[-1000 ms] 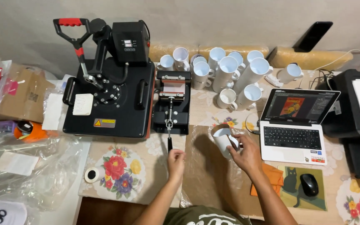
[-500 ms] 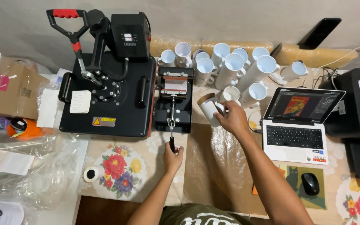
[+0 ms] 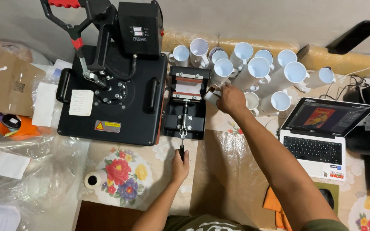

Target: The person wraps a white mug with plastic film and places it into a mug heat press machine. They then operate a laptop and printer, loading a sheet of paper into the printer's tray.

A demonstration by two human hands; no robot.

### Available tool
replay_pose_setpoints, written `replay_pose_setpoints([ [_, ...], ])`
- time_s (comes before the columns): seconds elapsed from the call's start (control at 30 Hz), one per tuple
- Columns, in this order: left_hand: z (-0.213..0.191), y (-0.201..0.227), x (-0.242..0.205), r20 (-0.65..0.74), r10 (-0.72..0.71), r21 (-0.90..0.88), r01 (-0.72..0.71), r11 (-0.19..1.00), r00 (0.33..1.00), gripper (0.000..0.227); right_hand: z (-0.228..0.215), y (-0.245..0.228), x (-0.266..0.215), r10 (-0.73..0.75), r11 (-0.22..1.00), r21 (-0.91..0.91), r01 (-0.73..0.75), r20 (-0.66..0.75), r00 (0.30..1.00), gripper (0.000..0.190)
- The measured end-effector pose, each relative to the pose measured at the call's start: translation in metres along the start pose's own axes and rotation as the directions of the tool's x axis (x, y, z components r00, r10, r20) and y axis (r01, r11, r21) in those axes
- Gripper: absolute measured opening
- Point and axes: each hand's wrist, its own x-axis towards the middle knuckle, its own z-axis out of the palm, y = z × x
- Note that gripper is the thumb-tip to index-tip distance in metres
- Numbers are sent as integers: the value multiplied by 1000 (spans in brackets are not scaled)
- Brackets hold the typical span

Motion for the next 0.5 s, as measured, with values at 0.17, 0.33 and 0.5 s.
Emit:
replay_pose_setpoints([
  [0.17,2,-4,9,4,34,-8,-34,999,999,34,5,-4,8,-119,988,-96,118,-4,993,44],
  [0.33,9,-8,16,4,56,-40,-56,998,998,34,15,0,20,-202,961,-188,204,27,979,47],
  [0.5,13,-12,15,-28,72,-24,-73,997,997,32,15,0,23,-270,930,-244,276,57,961,46],
])
